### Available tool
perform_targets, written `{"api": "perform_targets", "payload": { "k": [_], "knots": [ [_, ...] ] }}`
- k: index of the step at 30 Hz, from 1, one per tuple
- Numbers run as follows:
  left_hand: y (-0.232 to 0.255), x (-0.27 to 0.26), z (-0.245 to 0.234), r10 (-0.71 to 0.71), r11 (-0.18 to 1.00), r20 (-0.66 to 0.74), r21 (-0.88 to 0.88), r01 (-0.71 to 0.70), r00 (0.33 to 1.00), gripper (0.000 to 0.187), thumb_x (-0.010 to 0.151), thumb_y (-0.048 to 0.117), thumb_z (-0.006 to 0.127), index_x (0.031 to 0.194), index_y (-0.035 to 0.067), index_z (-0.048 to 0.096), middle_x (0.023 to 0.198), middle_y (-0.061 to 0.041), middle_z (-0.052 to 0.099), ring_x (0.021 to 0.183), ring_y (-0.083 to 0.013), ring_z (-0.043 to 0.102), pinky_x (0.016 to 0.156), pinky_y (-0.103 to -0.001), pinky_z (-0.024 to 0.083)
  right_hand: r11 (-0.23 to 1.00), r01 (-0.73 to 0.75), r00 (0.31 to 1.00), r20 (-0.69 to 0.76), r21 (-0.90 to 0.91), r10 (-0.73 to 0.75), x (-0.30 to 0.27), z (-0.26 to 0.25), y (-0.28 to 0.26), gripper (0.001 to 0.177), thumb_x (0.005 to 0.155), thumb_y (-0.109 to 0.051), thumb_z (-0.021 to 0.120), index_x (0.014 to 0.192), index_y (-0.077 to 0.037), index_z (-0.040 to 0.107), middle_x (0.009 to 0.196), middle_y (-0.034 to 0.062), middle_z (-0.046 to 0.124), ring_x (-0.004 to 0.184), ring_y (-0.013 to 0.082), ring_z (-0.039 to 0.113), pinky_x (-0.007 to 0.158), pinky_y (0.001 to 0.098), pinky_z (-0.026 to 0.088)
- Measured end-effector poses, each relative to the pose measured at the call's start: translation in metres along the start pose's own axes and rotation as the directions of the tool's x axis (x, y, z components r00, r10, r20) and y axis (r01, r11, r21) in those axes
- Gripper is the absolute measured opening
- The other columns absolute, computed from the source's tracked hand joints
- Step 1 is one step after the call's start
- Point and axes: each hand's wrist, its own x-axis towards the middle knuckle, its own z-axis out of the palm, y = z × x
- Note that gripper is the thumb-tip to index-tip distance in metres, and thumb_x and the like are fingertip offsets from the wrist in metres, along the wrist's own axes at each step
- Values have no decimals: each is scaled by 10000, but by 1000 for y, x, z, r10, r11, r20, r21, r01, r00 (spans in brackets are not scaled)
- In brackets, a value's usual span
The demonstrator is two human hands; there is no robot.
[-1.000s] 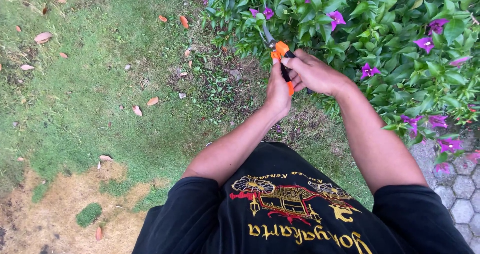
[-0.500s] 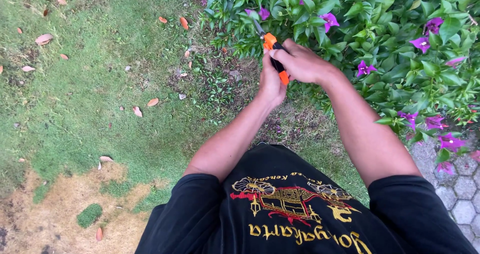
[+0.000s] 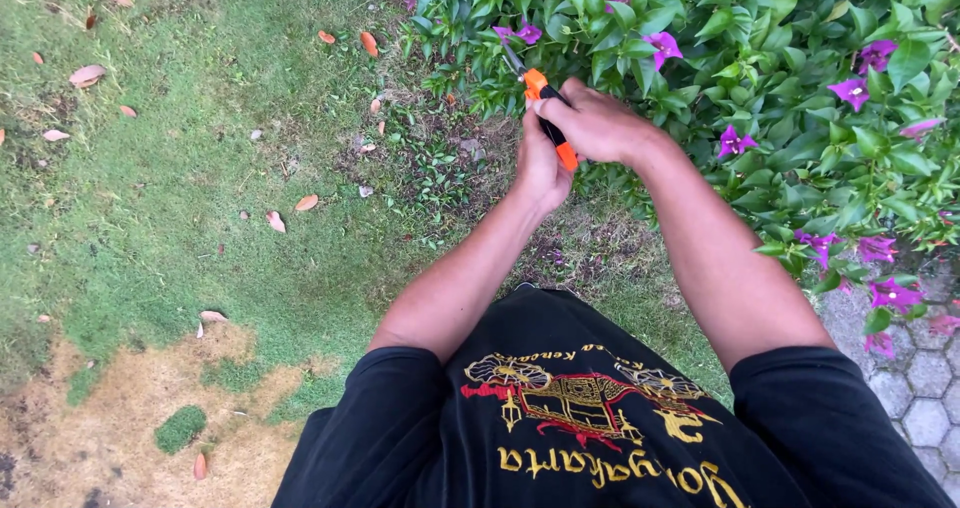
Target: The person uses pruning shears to trim branches and leaves from a flowering bougainvillea bush. They repeatedly reach into the foliage, cut stems, and remove the trimmed pieces by hand.
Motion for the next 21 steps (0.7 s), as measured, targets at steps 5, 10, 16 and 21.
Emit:
{"api": "perform_targets", "payload": {
  "k": [5, 10, 16, 21],
  "knots": [
    [-11, -16, 3, -57, 997, 52, -51, 60, 997, 478, 1020, 598, 543, 1074, 124, 565, 838, -83, 667, 627, -241, 693, 513, -377, 612, 997, -63, 998, 5, -33, 63, -23, -1, -7, 528, 1058, -463, 412, 1231, 21, 533, 930, 226, 631, 745, 347, 688, 651, 450, 551],
    [-18, -32, 5, -124, 991, 104, -38, 129, 987, 496, 1052, 580, 504, 1154, 95, 523, 934, -87, 647, 741, -230, 702, 621, -355, 638, 994, -96, 994, 37, -58, 99, -44, -8, -7, 543, 1048, -475, 393, 1235, 16, 531, 954, 247, 634, 801, 398, 693, 687, 478, 515],
    [-16, -24, 4, -112, 993, 152, -27, 118, 982, 467, 1039, 570, 532, 1151, 117, 531, 954, -76, 655, 772, -223, 711, 656, -346, 647, 996, -70, 997, 31, -48, 72, -40, -8, -1, 564, 1032, -499, 400, 1228, 16, 521, 978, 254, 621, 846, 413, 680, 702, 506, 494],
    [-11, -5, -6, -86, 996, 113, 5, 86, 990, 459, 1017, 586, 547, 1093, 133, 537, 868, -41, 634, 683, -209, 705, 621, -363, 647, 1000, -11, 1000, -5, 25, 11, -22, 0, 2, 548, 1050, -485, 403, 1223, 21, 522, 941, 237, 618, 814, 394, 682, 723, 497, 548]
  ]
}}
